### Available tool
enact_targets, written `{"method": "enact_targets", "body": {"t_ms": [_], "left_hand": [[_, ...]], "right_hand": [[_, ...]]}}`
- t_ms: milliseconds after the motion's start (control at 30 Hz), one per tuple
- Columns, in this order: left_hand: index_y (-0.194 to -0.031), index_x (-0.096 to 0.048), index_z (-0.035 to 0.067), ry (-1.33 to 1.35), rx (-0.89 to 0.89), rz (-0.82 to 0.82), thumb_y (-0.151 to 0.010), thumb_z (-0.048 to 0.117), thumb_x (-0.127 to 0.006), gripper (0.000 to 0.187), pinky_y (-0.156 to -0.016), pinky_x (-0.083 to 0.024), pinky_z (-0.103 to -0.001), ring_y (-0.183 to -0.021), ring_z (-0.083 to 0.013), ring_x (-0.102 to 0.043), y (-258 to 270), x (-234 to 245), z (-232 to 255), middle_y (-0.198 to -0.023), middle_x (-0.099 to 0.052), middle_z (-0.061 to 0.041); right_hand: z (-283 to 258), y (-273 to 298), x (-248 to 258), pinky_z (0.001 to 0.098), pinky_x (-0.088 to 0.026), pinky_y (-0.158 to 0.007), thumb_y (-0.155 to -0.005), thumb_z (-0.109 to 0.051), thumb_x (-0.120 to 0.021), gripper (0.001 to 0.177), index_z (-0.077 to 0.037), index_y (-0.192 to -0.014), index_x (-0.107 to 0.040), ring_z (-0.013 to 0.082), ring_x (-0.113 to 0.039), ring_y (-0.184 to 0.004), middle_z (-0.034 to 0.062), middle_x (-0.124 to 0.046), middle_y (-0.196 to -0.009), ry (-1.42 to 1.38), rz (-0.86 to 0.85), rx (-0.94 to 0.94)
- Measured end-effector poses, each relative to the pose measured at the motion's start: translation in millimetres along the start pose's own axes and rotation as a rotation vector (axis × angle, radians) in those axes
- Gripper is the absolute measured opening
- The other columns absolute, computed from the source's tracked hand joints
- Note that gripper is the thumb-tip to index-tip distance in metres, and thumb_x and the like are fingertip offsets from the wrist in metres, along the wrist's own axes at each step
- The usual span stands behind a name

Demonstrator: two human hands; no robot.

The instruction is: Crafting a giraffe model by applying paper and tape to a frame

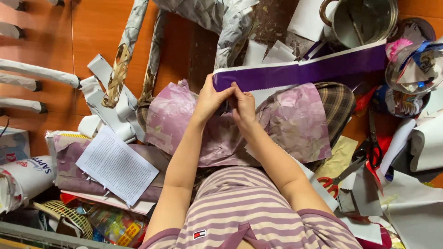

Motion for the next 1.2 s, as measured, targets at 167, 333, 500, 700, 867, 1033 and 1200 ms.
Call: {"method": "enact_targets", "body": {"t_ms": [167,333,500,700,867,1033,1200], "left_hand": [[-0.136,-0.054,0.025,-0.01,0.013,0.019,-0.073,0.05,-0.089,0.075,-0.094,-0.055,-0.048,-0.115,-0.0375,-0.069,3.6,-0.9,0.5,-0.115,-0.073,-0.019],[-0.138,-0.052,0.024,-0.118,0.029,0.014,-0.078,0.046,-0.084,0.071,-0.091,-0.058,-0.048,-0.11,-0.0369,-0.071,-8.9,-3.8,-3.8,-0.111,-0.074,-0.02],[-0.156,-0.032,0.025,-0.192,0.059,-0.091,-0.081,0.048,-0.077,0.09,-0.1,-0.052,-0.053,-0.121,-0.0426,-0.064,-2.3,-3.4,-2.2,-0.123,-0.068,-0.03],[-0.164,0.0,0.025,-0.055,-0.057,-0.175,-0.091,0.05,-0.069,0.103,-0.11,-0.043,-0.062,-0.13,-0.0583,-0.052,34.8,27.4,50.6,-0.135,-0.052,-0.047],[-0.164,-0.002,0.031,-0.032,-0.394,0.13,-0.098,0.044,-0.071,0.097,-0.112,-0.04,-0.065,-0.137,-0.0569,-0.04,16.1,10.3,1.8,-0.149,-0.036,-0.037],[-0.168,-0.005,0.038,0.035,-0.613,0.563,-0.101,0.046,-0.078,0.099,-0.109,-0.051,-0.062,-0.145,-0.0478,-0.041,-11.9,44.6,15.9,-0.172,-0.013,-0.012],[-0.124,-0.067,0.003,-0.164,-0.497,0.861,-0.093,0.017,-0.084,0.038,-0.116,-0.048,-0.043,-0.143,-0.0337,-0.046,-6.5,69.1,12.0,-0.156,-0.033,-0.015]], "right_hand": [[-21.5,5.4,12.2,0.0337,-0.065,-0.07,-0.088,-0.012,-0.084,0.026,0.003,-0.075,-0.067,0.0209,-0.072,-0.069,0.0136,-0.07,-0.074,0.029,-0.163,-0.288],[-56.3,40.7,-9.3,0.0264,-0.049,-0.046,-0.101,-0.038,-0.067,0.047,-0.004,-0.069,-0.068,0.0173,-0.06,-0.048,0.0106,-0.059,-0.057,0.575,-0.218,0.065],[-78.5,45.7,-77.9,0.0545,-0.016,-0.126,-0.108,-0.058,-0.046,0.076,-0.002,-0.159,-0.034,0.037,-0.025,-0.152,0.0258,-0.032,-0.162,0.8,-0.608,-0.151],[7.8,-77.6,-41.9,0.044,-0.066,-0.074,-0.091,-0.04,-0.079,0.05,0.002,-0.116,-0.068,0.0295,-0.078,-0.081,0.0181,-0.075,-0.099,0.077,-0.486,-0.635],[9.6,-67.9,-51.7,0.0365,-0.063,-0.068,-0.092,-0.033,-0.075,0.037,0.002,-0.105,-0.071,0.0265,-0.075,-0.071,0.015,-0.074,-0.085,-0.054,-0.445,-0.635],[-21.2,-25.2,-80.0,0.0313,-0.06,-0.056,-0.094,-0.035,-0.072,0.036,0.001,-0.092,-0.072,0.0254,-0.072,-0.059,0.0153,-0.07,-0.066,-0.06,-0.485,-0.645],[-19.7,-22.9,-75.7,0.0345,-0.063,-0.063,-0.096,-0.033,-0.071,0.034,-0.001,-0.106,-0.073,0.0249,-0.074,-0.061,0.0136,-0.073,-0.073,-0.117,-0.512,-0.627]]}}
Point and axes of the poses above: each hand's wrist, its own y-axis away from the middle knuckle, its own x-axis out of the back of the hand, z = x × y, the point moved 1 cm from there along -y, towards the middle knuckle
